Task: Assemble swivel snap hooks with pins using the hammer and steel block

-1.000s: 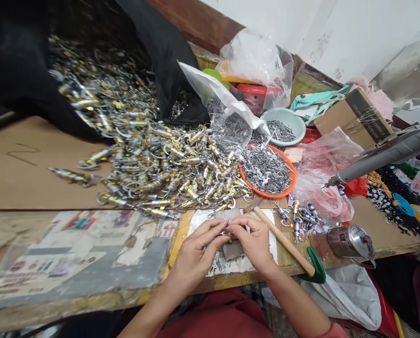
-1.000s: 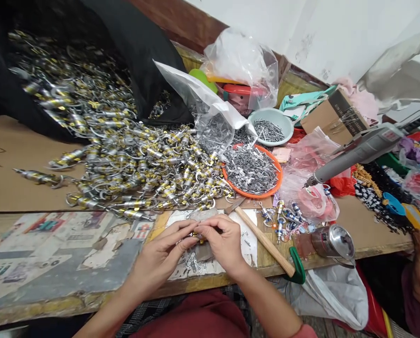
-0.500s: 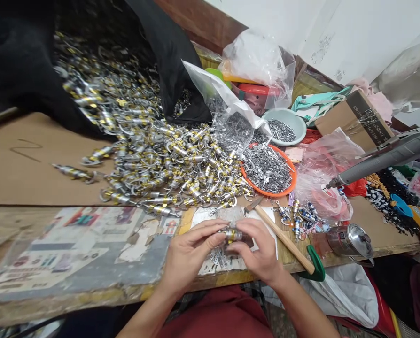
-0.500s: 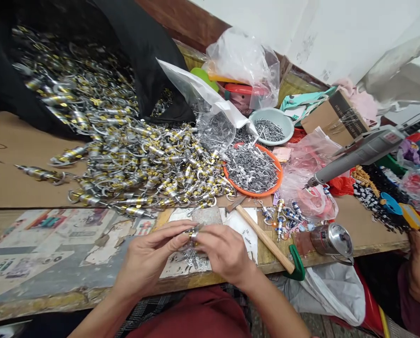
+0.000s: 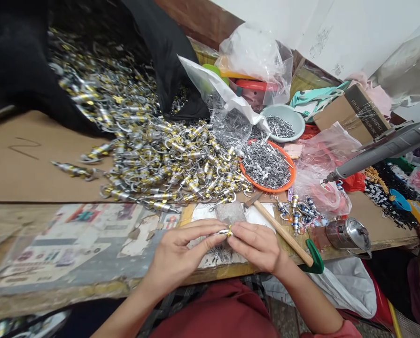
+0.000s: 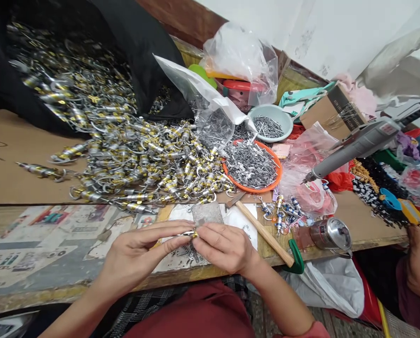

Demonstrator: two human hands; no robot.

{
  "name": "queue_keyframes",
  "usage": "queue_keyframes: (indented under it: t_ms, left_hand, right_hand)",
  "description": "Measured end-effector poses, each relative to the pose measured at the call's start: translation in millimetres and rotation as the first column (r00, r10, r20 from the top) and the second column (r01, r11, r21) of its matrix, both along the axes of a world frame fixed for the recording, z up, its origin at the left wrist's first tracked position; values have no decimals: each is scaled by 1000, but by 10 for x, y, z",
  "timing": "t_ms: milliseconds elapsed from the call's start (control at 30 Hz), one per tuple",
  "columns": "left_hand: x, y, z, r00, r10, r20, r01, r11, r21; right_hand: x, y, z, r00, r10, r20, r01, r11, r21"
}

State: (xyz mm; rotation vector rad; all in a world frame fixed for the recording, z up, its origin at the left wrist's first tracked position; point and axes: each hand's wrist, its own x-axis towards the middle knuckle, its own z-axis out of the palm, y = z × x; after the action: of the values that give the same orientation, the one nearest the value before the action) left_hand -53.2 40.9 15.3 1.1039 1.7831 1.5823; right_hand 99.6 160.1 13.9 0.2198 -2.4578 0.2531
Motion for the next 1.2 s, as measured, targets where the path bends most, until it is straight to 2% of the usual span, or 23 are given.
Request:
queue_keyframes:
  t_ms: [233, 467, 600, 700, 767, 833, 900, 1000, 1100, 1200]
  left_hand:
    - [-3, -25, -38, 992, -3, -126, 19, 992, 122]
    - [22, -76, -41, 992, 1, -123, 12, 994, 104]
    - [9, -78, 8, 995, -16, -100, 24, 996, 83]
    - [-13, -64, 50, 996, -87, -27, 88, 995, 35]
    - [-7, -51, 26, 991, -118, 70, 121, 992, -30]
    - [25, -46, -55, 978, -71, 197, 93, 990, -102]
    - [75, -63, -164, 945, 36, 324, 17, 987, -160]
    - [138, -125, -280, 890, 59, 453, 12, 988, -153]
    - [141, -170, -303, 858, -18, 514, 76, 993, -93]
    - [93, -140, -313, 850, -51, 524, 116, 989, -91]
  right_hand:
    - [-8, -11, 76, 1000, 1, -17, 0, 999, 41]
    - [-9, -48, 121, 1000, 10, -21, -8, 997, 81]
    - [-12, -74, 106, 999, -13, -40, 13, 1000, 4]
    - [-8, -121, 45, 997, -52, -65, 46, 995, -85]
    - [-8, -182, -20, 991, -113, -75, 99, 981, -169]
    - [-12, -269, -96, 979, -192, -68, 166, 945, -283]
    - [-21, -370, -169, 962, -268, -47, 229, 889, -396]
    - [-42, -510, -246, 937, -349, -8, 299, 815, -496]
    - [-65, -607, -272, 913, -407, 22, 353, 762, -542]
    - [-58, -664, -282, 887, -458, 58, 433, 781, -450]
